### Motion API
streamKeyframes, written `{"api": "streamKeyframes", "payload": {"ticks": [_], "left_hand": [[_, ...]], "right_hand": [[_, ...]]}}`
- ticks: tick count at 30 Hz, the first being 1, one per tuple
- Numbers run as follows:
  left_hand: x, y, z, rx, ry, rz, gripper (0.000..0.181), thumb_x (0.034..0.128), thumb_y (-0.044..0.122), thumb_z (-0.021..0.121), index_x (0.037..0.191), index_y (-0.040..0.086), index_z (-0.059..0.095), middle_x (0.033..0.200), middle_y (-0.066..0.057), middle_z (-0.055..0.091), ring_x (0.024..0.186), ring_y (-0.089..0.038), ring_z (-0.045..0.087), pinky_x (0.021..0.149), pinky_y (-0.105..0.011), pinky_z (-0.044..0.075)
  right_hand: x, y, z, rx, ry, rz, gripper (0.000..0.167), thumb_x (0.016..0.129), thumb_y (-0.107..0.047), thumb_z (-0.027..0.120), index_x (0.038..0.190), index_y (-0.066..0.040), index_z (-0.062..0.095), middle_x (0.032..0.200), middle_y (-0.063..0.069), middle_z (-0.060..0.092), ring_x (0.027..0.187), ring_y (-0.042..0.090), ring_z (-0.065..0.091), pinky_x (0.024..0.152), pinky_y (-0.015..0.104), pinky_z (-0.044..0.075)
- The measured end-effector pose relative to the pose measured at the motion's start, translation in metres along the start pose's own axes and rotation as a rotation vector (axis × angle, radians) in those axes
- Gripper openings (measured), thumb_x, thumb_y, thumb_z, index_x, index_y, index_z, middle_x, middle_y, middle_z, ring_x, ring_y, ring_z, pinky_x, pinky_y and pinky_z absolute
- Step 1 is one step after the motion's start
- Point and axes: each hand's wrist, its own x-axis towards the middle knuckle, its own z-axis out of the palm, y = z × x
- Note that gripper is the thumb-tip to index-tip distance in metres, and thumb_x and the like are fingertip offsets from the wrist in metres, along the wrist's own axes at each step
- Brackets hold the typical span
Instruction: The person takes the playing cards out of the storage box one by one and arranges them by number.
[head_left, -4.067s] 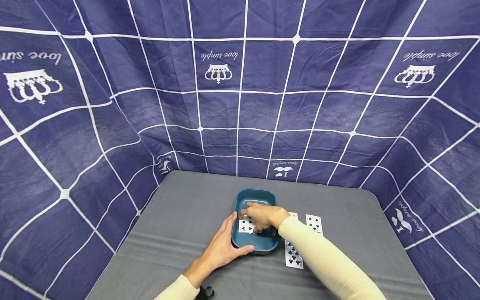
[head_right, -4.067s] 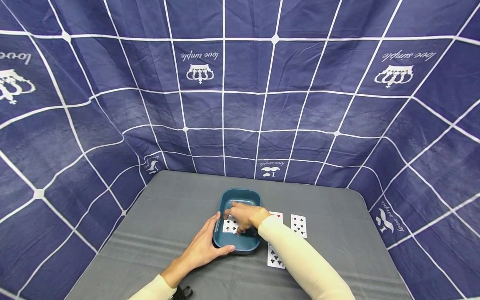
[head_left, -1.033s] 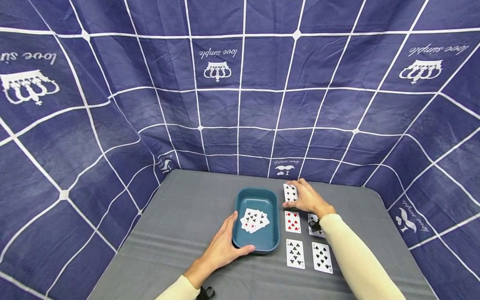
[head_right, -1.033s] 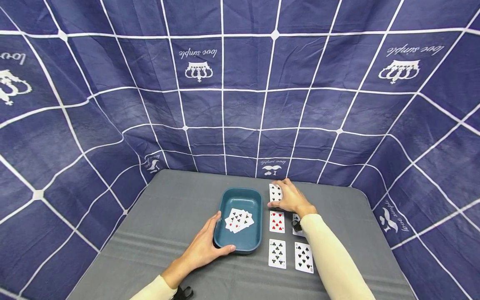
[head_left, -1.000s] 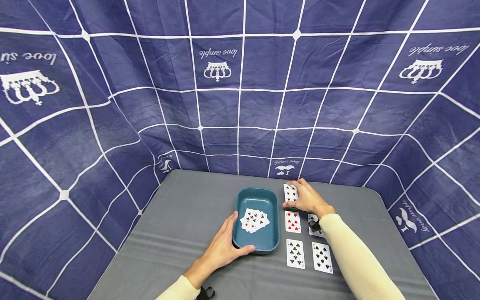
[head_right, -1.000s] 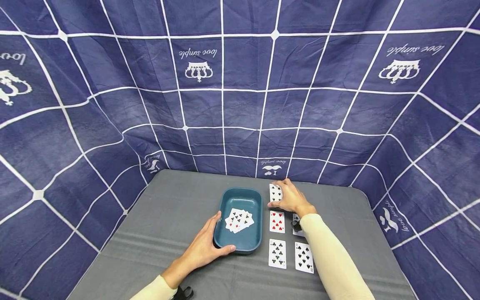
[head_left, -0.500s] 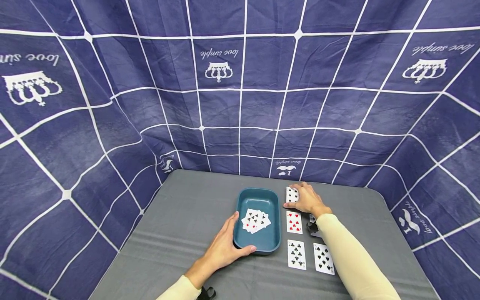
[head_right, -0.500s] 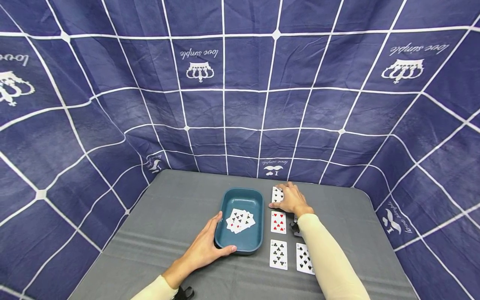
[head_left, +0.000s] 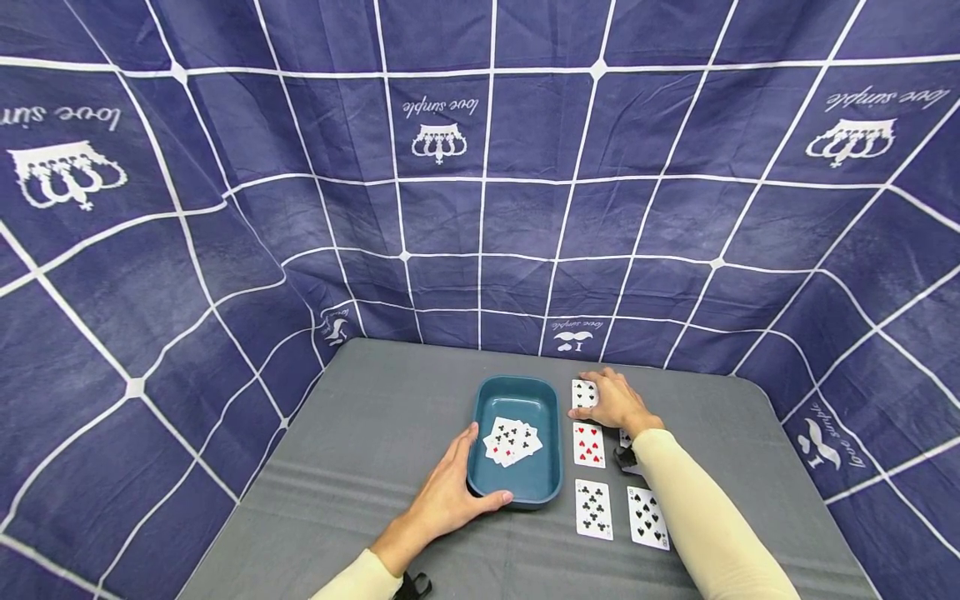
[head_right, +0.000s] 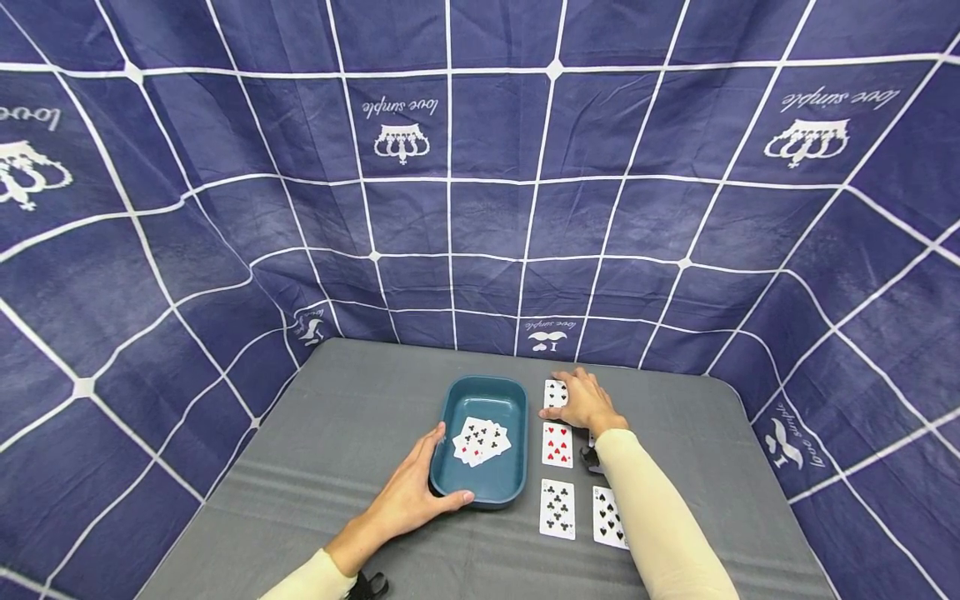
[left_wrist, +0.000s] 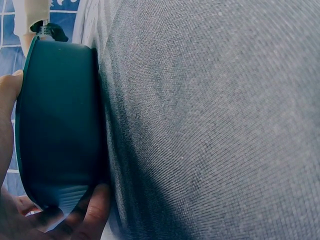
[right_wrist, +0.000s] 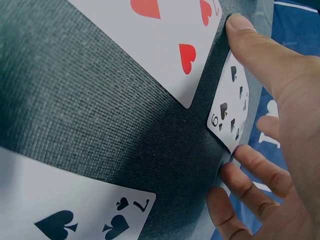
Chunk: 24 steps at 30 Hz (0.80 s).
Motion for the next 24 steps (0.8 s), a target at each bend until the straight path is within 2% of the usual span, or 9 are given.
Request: {"api": "streamKeyframes", "payload": {"ticks": [15,21,24], "left_hand": [[-0.0015,0.0007,0.0017,0.001,0.009,0.004,0.134,0.0848,0.072,0.097,0.183,0.007,0.033,0.188,-0.013,0.041,0.166,-0.041,0.055,0.129,-0.066,0.051],[-0.0008,0.0009,0.0008,-0.009,0.011,0.001,0.134,0.0849,0.071,0.097,0.184,0.008,0.032,0.188,-0.013,0.041,0.166,-0.042,0.055,0.129,-0.066,0.052],[-0.0004,-0.0002,0.0010,-0.013,0.007,0.001,0.133,0.0853,0.070,0.097,0.183,0.007,0.032,0.188,-0.013,0.040,0.165,-0.043,0.055,0.129,-0.066,0.052]], "right_hand": [[0.0044,0.0032,0.0052,0.015,0.037,-0.031,0.089,0.091,-0.051,0.100,0.162,-0.010,0.067,0.161,0.024,0.066,0.143,0.052,0.063,0.110,0.081,0.057],[0.0021,0.0002,0.0022,0.018,0.057,-0.036,0.089,0.092,-0.053,0.099,0.162,-0.008,0.067,0.163,0.026,0.063,0.145,0.054,0.061,0.115,0.080,0.054],[-0.0009,-0.0023,0.0001,0.036,0.076,-0.038,0.085,0.096,-0.053,0.095,0.162,-0.007,0.066,0.165,0.027,0.061,0.148,0.055,0.059,0.118,0.080,0.051]]}}
